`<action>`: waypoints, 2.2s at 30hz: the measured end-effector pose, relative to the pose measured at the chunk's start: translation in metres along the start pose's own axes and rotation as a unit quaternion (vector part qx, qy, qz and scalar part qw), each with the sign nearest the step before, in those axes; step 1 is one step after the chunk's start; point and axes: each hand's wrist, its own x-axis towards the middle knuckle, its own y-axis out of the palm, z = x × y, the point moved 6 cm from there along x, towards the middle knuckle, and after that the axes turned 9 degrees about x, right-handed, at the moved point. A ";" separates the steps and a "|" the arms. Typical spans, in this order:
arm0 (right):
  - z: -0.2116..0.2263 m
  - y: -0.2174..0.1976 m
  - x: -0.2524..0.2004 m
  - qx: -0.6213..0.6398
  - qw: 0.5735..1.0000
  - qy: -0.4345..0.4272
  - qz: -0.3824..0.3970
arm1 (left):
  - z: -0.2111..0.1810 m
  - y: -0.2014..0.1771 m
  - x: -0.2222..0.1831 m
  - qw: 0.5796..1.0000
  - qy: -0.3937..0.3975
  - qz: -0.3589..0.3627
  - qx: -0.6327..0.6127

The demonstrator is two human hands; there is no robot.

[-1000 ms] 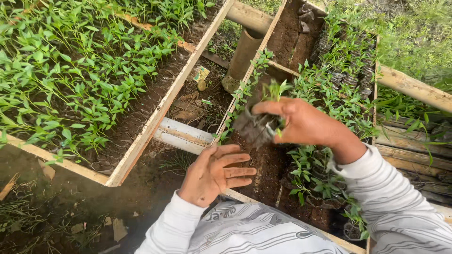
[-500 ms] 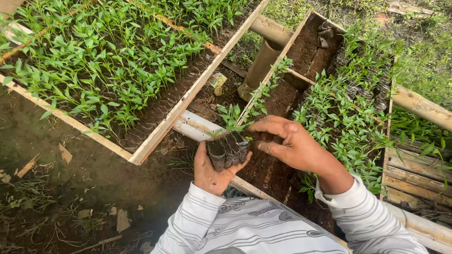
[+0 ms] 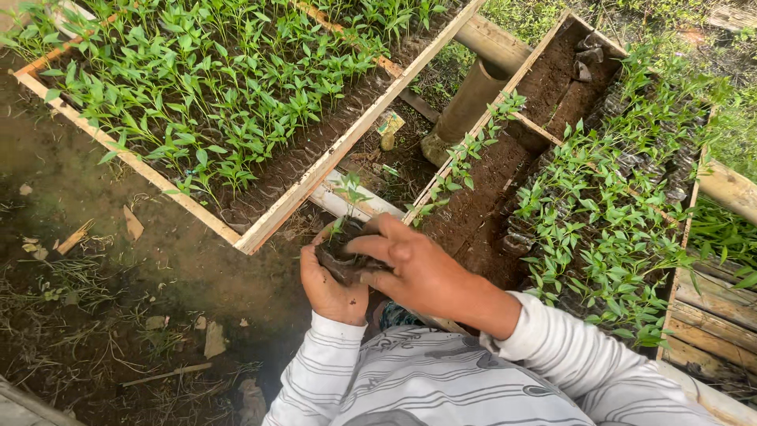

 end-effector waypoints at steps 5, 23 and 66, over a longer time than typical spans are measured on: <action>-0.025 0.054 0.001 -0.016 0.994 0.018 0.102 | 0.048 -0.052 0.048 0.972 0.013 0.037 -0.233; -0.199 -0.282 -0.022 -0.230 0.905 0.242 -0.262 | -0.001 -0.092 0.051 0.964 -0.040 -0.081 -0.250; -0.398 -0.205 0.019 0.099 0.799 0.545 -0.232 | 0.013 0.026 0.021 0.924 -0.162 0.103 -0.330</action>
